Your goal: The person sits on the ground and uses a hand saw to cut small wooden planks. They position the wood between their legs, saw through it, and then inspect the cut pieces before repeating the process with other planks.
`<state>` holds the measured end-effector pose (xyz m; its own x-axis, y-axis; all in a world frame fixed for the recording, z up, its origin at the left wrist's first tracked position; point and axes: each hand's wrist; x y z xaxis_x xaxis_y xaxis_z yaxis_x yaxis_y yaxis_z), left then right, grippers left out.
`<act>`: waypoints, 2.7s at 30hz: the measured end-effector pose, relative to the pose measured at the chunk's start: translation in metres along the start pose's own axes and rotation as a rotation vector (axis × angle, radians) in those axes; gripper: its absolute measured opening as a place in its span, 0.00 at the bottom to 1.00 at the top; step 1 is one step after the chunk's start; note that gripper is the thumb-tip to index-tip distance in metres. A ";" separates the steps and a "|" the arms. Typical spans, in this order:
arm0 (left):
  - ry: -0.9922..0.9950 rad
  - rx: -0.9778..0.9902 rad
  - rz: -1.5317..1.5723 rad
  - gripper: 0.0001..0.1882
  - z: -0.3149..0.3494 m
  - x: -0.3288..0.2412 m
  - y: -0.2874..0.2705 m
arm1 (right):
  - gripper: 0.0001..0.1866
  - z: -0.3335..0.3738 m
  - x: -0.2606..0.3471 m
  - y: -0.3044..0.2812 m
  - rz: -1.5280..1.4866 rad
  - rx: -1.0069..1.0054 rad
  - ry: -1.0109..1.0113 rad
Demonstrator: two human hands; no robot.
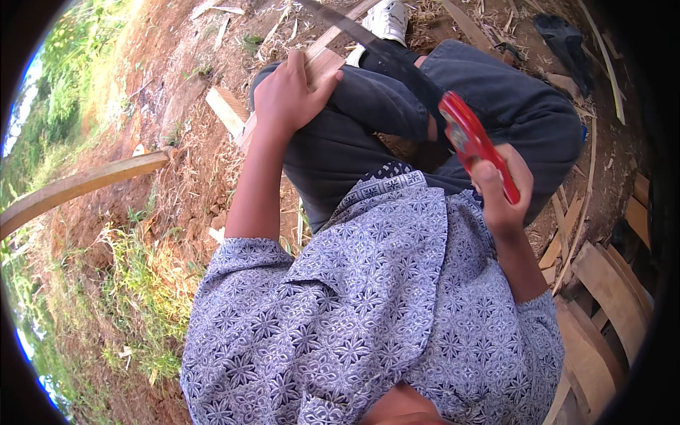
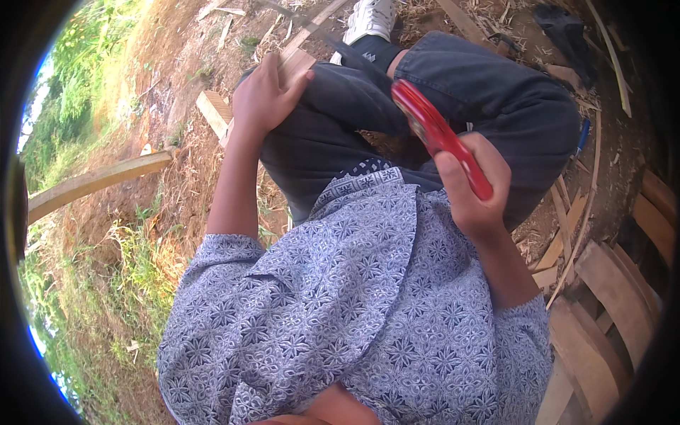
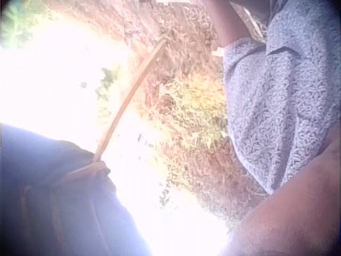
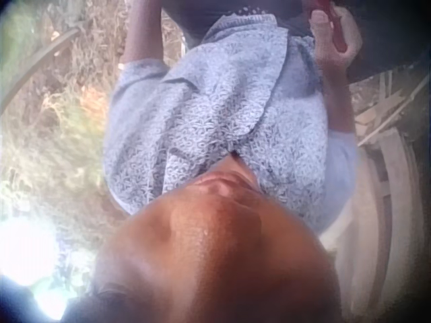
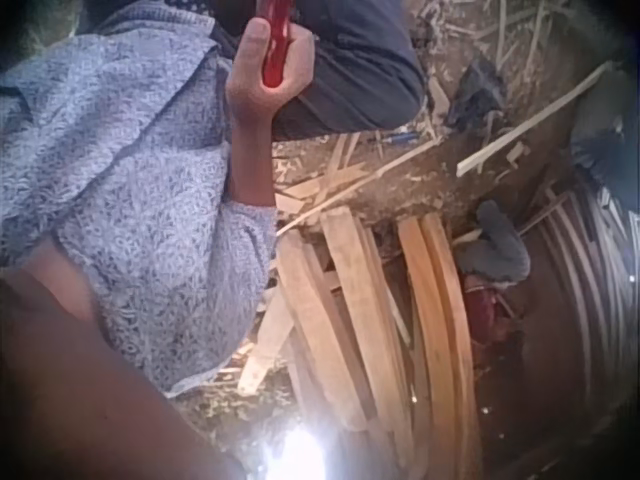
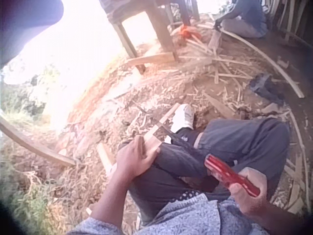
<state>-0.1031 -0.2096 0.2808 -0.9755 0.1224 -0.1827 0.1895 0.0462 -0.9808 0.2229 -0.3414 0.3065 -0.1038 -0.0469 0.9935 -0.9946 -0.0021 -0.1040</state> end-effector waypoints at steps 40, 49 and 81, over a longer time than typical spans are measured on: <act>-0.016 0.025 -0.043 0.34 -0.004 -0.002 0.009 | 0.11 -0.050 0.002 0.059 0.086 0.062 -0.164; 0.020 -0.020 -0.108 0.38 -0.003 -0.005 0.012 | 0.12 -0.072 -0.009 0.075 0.048 -0.007 -0.207; -0.046 0.048 -0.049 0.34 -0.005 -0.006 0.001 | 0.09 0.002 0.006 -0.026 0.116 0.015 -0.068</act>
<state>-0.0961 -0.2054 0.2816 -0.9879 0.0752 -0.1360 0.1366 0.0036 -0.9906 0.2486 -0.3435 0.3154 -0.2165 -0.1149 0.9695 -0.9757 -0.0080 -0.2189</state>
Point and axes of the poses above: each hand's wrist, its own z-axis away from the middle knuckle, its own y-axis out of the palm, x = y × z, and after that the axes turned 1 degree about z, right-handed
